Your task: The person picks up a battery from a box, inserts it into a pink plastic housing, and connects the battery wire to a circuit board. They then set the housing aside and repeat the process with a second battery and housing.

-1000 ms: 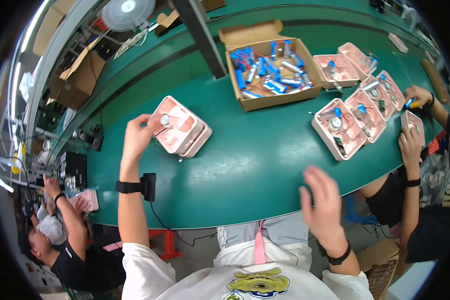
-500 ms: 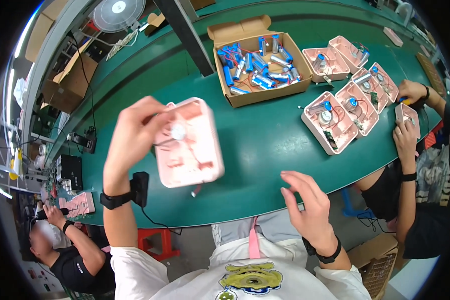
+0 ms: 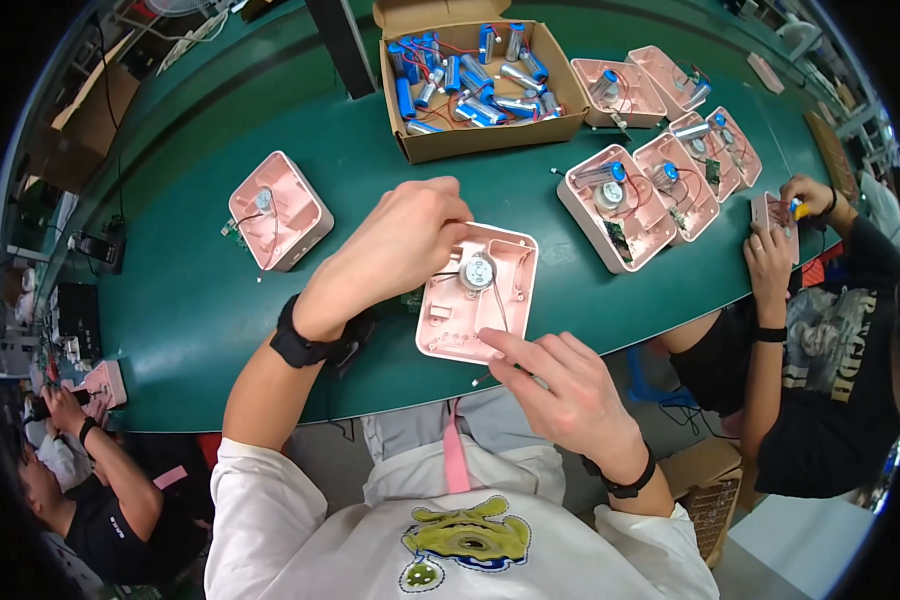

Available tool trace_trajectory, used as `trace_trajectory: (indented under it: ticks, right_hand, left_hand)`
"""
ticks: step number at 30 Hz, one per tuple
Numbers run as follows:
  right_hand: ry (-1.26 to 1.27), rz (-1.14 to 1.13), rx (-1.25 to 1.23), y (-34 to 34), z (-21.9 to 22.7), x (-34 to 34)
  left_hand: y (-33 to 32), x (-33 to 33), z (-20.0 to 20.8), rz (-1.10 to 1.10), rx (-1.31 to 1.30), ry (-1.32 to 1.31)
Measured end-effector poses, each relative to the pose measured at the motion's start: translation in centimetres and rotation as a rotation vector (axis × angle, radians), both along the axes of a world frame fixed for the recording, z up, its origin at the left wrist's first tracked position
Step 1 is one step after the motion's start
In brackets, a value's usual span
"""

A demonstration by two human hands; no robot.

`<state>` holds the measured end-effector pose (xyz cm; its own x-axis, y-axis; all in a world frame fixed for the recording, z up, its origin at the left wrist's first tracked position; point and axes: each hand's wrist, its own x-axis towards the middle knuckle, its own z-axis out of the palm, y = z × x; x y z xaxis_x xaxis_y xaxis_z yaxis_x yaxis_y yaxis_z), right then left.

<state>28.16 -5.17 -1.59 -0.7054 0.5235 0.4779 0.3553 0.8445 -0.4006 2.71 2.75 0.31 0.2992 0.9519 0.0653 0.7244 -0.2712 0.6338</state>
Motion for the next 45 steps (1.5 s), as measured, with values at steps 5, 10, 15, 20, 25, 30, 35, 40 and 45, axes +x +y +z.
trace_trajectory:
  ticks: [5,10,15,20,25,30,35,40,45]
  right_hand:
    - [0.044,0.023,-0.065,0.0,-1.1,-0.5]
    - [-0.064,0.027,-0.029,0.6,-1.3,-1.3]
    - [0.131,-0.023,-0.127,0.8,-1.6,-2.1]
    - [0.432,-0.235,-0.566,1.5,0.9,-4.7]
    - [0.512,-0.302,-0.731,2.8,1.7,-6.6]
    - [0.516,-0.329,-0.689,2.9,1.7,-7.6]
    - [0.511,-0.336,-0.713,2.9,1.5,-7.9]
    - [0.479,-0.347,-0.699,2.6,0.8,-8.3]
    - [0.149,-0.402,-0.448,2.9,0.6,-8.8]
  left_hand:
    - [0.4,-0.6,-2.1,-0.021,0.049,-0.016]
    - [1.6,-2.5,-3.3,-0.034,-0.015,-0.104]
    - [0.8,-4.8,-1.8,0.135,-0.353,-0.398]
    - [-2.4,-6.6,-3.5,0.188,-0.379,-0.689]
    - [-4.3,-6.3,-5.1,0.114,-0.495,-0.795]
    - [-4.7,-6.5,-5.4,0.129,-0.507,-0.792]
    - [-5.1,-6.4,-6.4,0.146,-0.454,-0.823]
    - [-5.5,-6.5,-6.8,0.157,-0.432,-0.787]
    - [-6.0,-6.2,-6.9,0.179,-0.324,-0.725]
